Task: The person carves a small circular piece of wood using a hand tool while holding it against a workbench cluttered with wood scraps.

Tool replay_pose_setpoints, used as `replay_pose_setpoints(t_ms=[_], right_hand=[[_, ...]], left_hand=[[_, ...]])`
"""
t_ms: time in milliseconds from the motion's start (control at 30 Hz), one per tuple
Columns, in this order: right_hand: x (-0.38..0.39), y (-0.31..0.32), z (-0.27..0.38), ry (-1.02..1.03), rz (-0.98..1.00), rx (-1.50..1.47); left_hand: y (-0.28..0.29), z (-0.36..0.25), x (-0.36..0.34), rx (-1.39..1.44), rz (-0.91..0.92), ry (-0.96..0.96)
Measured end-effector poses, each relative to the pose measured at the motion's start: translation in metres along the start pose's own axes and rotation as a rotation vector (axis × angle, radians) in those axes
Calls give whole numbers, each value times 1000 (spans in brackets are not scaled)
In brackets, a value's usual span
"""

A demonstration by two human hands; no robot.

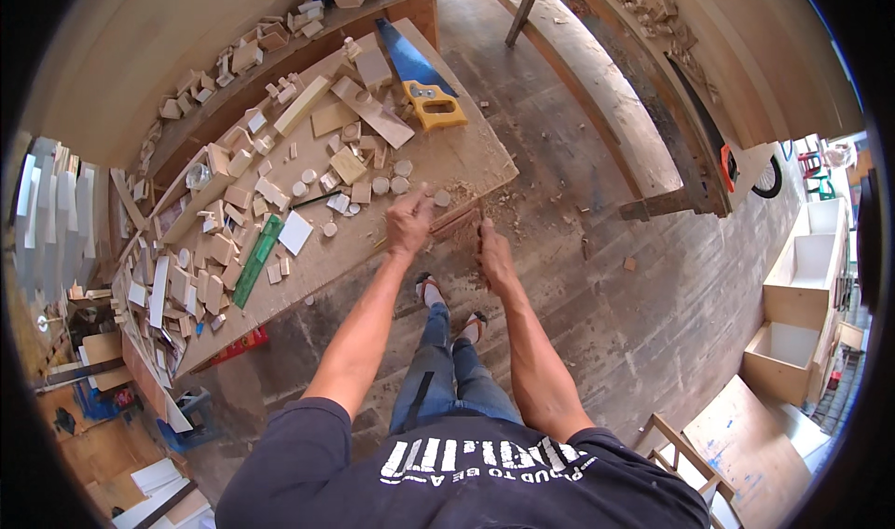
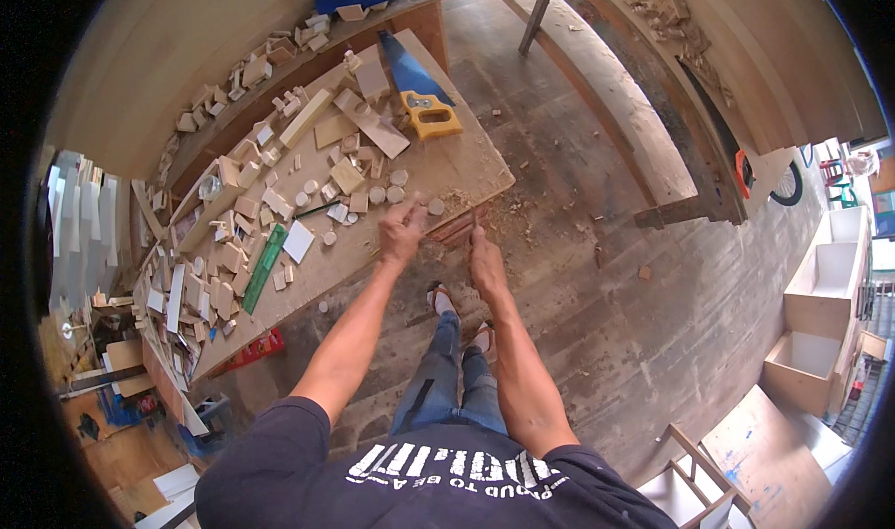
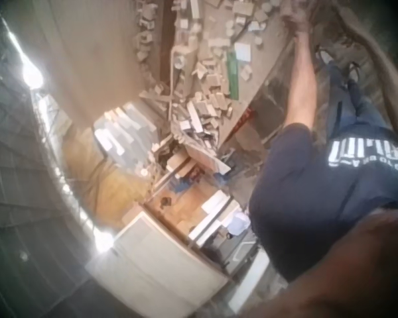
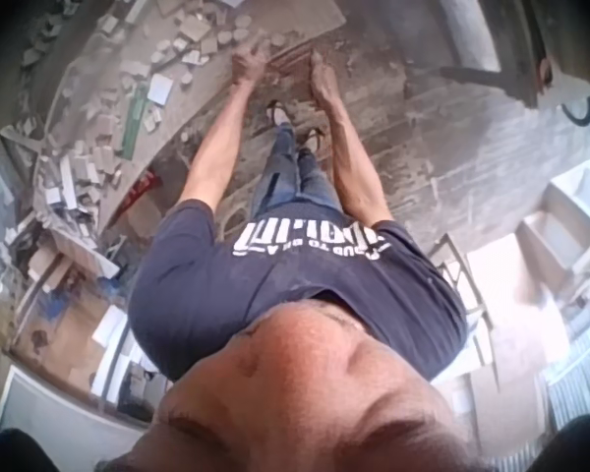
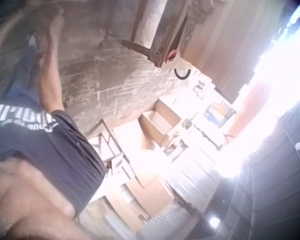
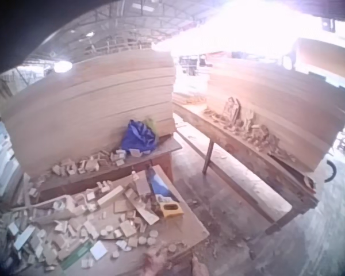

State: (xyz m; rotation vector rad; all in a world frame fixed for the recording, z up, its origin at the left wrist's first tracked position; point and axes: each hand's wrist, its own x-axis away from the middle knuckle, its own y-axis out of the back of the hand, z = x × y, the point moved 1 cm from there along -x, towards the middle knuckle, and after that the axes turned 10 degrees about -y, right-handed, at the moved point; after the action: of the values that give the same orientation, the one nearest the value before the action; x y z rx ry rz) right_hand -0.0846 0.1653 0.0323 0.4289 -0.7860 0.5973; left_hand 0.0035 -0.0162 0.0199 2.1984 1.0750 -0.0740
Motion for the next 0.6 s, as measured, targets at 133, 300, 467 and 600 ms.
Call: replay_pose_setpoints(t_ms=[133, 300, 467, 600], right_hand=[[17, 38, -45, -36, 1, -83], [42, 67, -88, -22, -58, -24], [56, 97, -137, -2, -147, 153], [89, 103, -138, -94, -161, 42]], left_hand=[[23, 14, 0, 110, -88, 232], [9, -2, -7, -142, 105, -133], [-16, -11, -23, -182, 386, -173], [-10, 12, -24, 116, 338, 42]])
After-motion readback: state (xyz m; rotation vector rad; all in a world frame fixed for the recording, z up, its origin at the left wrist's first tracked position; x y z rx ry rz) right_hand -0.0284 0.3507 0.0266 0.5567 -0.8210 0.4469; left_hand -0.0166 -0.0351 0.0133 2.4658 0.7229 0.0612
